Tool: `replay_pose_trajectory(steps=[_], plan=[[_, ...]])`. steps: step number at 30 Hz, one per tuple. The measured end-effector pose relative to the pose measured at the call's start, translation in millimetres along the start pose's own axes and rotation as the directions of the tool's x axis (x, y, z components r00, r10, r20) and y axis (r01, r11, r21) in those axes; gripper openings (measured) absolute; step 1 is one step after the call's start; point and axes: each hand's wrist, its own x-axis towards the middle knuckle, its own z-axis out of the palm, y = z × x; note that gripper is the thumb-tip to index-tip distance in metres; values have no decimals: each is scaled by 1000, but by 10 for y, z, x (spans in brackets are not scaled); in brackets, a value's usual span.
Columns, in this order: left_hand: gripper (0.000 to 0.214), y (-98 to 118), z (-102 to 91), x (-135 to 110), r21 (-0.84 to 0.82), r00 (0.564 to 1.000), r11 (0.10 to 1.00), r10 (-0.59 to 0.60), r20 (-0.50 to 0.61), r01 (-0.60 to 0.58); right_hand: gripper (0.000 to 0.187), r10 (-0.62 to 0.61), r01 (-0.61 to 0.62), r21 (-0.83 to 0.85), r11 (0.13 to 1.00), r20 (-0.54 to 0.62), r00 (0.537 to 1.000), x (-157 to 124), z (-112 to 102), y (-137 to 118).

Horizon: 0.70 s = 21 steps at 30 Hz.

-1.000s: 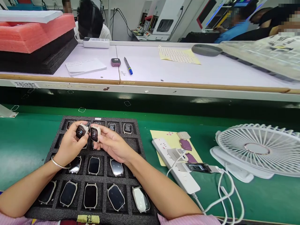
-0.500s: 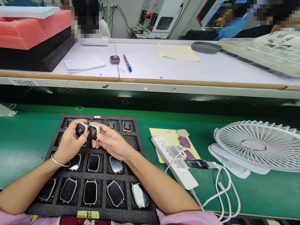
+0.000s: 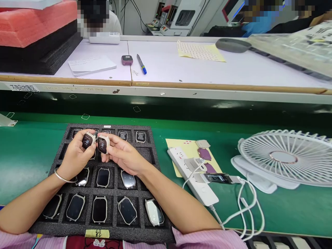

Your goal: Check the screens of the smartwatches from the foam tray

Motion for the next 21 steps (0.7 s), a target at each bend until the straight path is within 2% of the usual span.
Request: replay_pose_trajectory(steps=[21], plan=[[34,17,-4,10,-38,1000,999,-4,11,5,45,5,-6,-28,1000,-20,1000,-9,0,-6]])
